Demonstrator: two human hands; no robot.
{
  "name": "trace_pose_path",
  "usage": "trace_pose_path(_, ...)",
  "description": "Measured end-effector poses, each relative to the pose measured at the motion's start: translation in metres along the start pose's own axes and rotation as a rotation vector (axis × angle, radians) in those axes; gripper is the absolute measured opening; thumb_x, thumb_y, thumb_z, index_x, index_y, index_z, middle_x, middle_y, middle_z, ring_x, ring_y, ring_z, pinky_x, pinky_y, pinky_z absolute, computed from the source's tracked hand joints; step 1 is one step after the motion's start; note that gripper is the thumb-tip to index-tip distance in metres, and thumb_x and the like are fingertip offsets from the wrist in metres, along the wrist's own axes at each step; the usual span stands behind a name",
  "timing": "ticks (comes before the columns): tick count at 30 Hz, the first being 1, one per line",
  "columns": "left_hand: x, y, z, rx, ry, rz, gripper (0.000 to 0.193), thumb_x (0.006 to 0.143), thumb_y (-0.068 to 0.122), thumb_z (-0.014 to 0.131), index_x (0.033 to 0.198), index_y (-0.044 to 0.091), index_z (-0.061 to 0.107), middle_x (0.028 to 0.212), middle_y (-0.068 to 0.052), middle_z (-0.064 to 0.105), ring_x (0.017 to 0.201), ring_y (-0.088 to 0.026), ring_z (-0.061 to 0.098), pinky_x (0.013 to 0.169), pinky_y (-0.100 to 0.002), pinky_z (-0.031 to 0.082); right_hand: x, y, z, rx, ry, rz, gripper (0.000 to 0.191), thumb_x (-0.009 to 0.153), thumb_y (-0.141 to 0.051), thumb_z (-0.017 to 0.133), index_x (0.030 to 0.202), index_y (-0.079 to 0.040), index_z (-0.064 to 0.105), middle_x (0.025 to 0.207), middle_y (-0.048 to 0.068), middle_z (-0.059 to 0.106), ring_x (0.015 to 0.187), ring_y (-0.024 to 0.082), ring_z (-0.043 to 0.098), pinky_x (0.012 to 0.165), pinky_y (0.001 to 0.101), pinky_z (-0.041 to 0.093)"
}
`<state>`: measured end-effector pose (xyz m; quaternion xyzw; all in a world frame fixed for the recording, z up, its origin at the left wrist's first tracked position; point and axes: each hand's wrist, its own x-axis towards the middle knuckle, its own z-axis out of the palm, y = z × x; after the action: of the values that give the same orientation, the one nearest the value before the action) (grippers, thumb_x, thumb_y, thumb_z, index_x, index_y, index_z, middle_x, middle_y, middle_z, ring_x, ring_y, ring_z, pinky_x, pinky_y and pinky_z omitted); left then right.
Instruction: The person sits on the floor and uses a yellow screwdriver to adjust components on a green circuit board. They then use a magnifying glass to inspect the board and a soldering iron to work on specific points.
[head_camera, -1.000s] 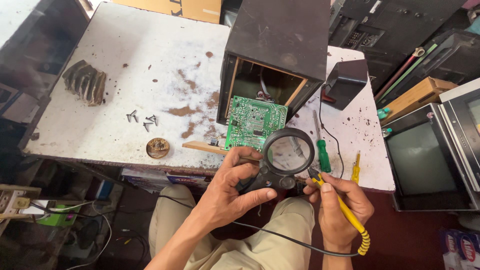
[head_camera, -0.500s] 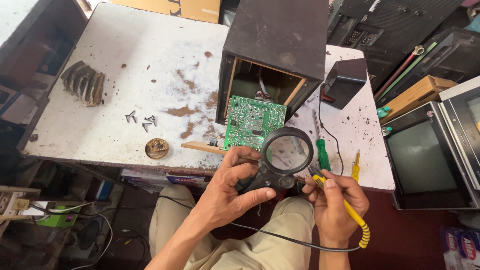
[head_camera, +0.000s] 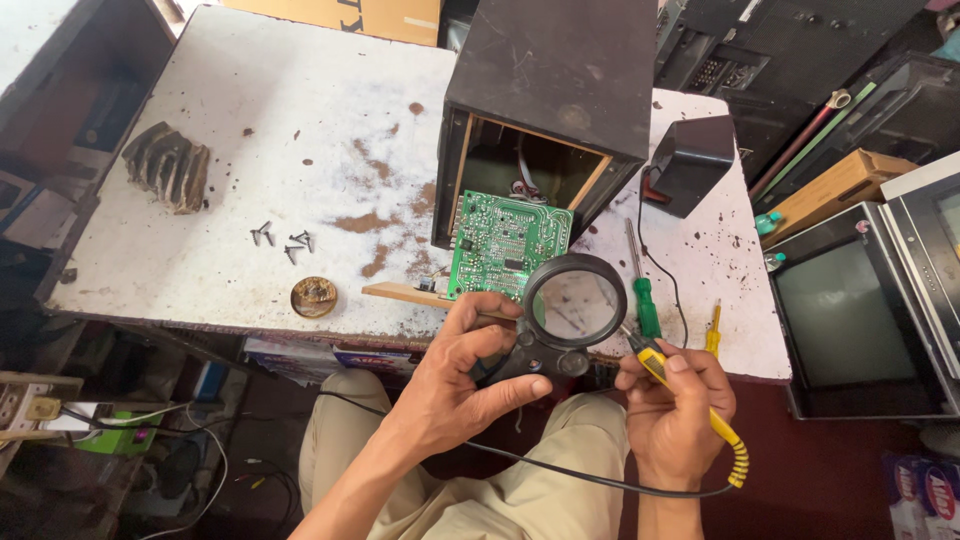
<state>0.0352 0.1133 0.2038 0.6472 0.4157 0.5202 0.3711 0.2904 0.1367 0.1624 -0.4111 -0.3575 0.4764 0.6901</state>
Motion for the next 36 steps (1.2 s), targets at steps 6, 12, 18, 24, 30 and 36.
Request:
trace_pose_path(6, 0.0, 0.0, 0.0, -0.004, -0.005, -0.019, 0.043, 0.083, 0.034, 0.085, 0.101, -0.002, 0.068, 0.13, -0.013, 0.055, 0.12, -0.026, 0.059, 0.098, -0.036, 0.052, 0.0, -0.001, 0.0, -0.012, -0.016, 0.011, 0.018, 0.098, -0.01, 0.057, 0.103, 0.005, 0.066, 0.084, 0.022, 0.072, 0.064, 0.027, 0.067, 0.057, 0.0305, 0.052)
trace_pose_path(12, 0.001, 0.001, 0.0, -0.006, -0.004, -0.016, 0.043, 0.083, 0.033, 0.085, 0.102, -0.001, 0.069, 0.13, -0.013, 0.056, 0.12, -0.026, 0.059, 0.098, -0.036, 0.051, -0.004, -0.003, 0.005, -0.054, -0.077, -0.044, 0.017, 0.098, -0.006, 0.057, 0.106, 0.006, 0.065, 0.086, 0.023, 0.072, 0.067, 0.027, 0.068, 0.059, 0.0309, 0.053)
trace_pose_path(18, 0.0, 0.001, 0.0, -0.008, -0.003, -0.014, 0.043, 0.083, 0.033, 0.085, 0.1, -0.002, 0.068, 0.13, -0.013, 0.055, 0.121, -0.027, 0.059, 0.099, -0.036, 0.051, -0.006, -0.004, 0.005, -0.077, -0.09, -0.08, 0.016, 0.098, -0.005, 0.058, 0.106, 0.007, 0.065, 0.087, 0.025, 0.072, 0.068, 0.027, 0.069, 0.061, 0.0311, 0.053)
trace_pose_path(24, 0.0, 0.0, 0.0, -0.011, 0.003, 0.003, 0.042, 0.083, 0.032, 0.086, 0.095, -0.002, 0.065, 0.13, -0.014, 0.055, 0.122, -0.027, 0.059, 0.1, -0.037, 0.051, -0.006, -0.006, 0.005, -0.07, -0.084, -0.089, 0.016, 0.099, -0.005, 0.058, 0.106, 0.007, 0.065, 0.087, 0.025, 0.071, 0.068, 0.027, 0.068, 0.061, 0.0312, 0.053)
trace_pose_path(30, 0.0, 0.0, 0.0, -0.011, 0.0, -0.003, 0.042, 0.083, 0.032, 0.085, 0.098, -0.002, 0.067, 0.13, -0.014, 0.055, 0.121, -0.027, 0.059, 0.1, -0.037, 0.05, -0.005, -0.009, 0.009, -0.074, -0.073, -0.06, 0.016, 0.097, -0.005, 0.057, 0.105, 0.008, 0.065, 0.086, 0.025, 0.071, 0.066, 0.027, 0.068, 0.059, 0.0311, 0.053)
trace_pose_path(36, 0.0, -0.001, 0.001, -0.033, 0.001, -0.012, 0.041, 0.083, 0.032, 0.086, 0.094, -0.002, 0.065, 0.131, -0.013, 0.055, 0.122, -0.027, 0.059, 0.1, -0.037, 0.051, -0.003, -0.009, 0.012, -0.082, -0.106, -0.079, 0.016, 0.098, -0.004, 0.057, 0.105, 0.008, 0.064, 0.087, 0.025, 0.072, 0.067, 0.026, 0.068, 0.06, 0.0307, 0.053)
